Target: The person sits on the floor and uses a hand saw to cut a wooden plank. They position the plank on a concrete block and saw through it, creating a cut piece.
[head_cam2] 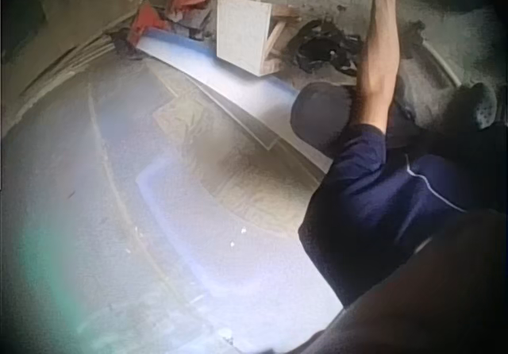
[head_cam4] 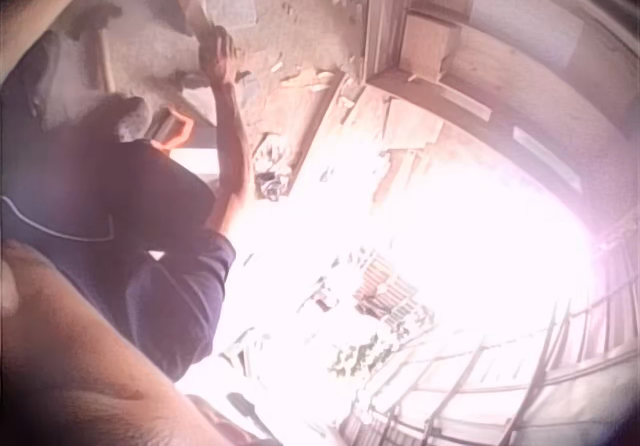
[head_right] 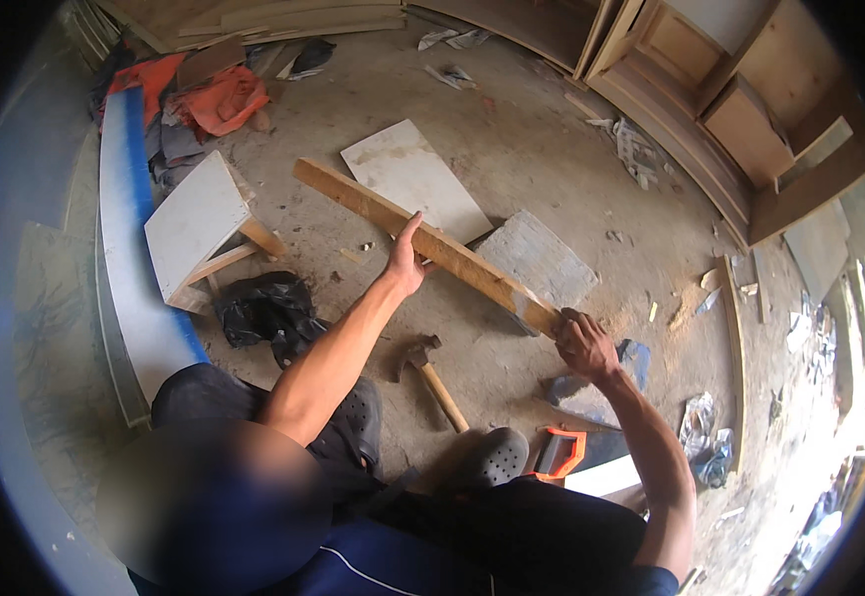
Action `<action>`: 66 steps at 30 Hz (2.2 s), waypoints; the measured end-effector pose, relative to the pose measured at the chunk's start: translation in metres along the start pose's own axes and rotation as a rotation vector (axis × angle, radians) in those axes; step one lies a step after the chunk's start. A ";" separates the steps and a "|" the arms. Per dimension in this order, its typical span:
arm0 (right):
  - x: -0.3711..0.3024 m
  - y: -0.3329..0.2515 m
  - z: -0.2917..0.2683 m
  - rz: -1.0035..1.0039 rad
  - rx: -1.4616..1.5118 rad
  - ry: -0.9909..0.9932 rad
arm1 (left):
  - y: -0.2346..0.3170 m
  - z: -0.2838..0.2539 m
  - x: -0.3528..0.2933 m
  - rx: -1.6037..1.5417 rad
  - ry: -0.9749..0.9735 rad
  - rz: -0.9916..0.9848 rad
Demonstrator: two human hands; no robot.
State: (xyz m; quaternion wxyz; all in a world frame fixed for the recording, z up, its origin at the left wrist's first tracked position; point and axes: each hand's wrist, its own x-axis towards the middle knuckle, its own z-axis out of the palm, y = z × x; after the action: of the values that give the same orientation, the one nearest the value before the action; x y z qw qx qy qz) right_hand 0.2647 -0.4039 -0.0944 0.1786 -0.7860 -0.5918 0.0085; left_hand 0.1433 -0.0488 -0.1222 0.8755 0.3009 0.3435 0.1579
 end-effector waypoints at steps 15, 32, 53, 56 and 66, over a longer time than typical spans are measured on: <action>0.014 -0.021 0.000 -0.122 -0.144 0.001 | -0.006 -0.021 0.019 -0.113 -0.012 0.019; 0.005 -0.020 0.013 -0.023 0.060 -0.021 | -0.017 -0.028 0.023 0.065 0.213 -0.057; -0.046 -0.042 -0.041 0.595 -0.186 -0.087 | -0.125 0.077 -0.023 -0.098 -0.335 -0.370; -0.061 -0.044 -0.045 0.650 -0.215 -0.108 | -0.154 0.101 -0.047 -0.095 -0.452 -0.439; -0.083 -0.028 -0.088 0.664 -0.234 -0.054 | -0.141 0.138 -0.042 -0.025 -0.381 -0.394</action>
State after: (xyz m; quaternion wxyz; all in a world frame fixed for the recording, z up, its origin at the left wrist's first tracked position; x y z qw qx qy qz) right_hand 0.2338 -0.4987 -0.0201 0.0591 -0.9501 -0.3056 0.0191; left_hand 0.2188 -0.2349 -0.1098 0.9418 0.2418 0.2224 -0.0707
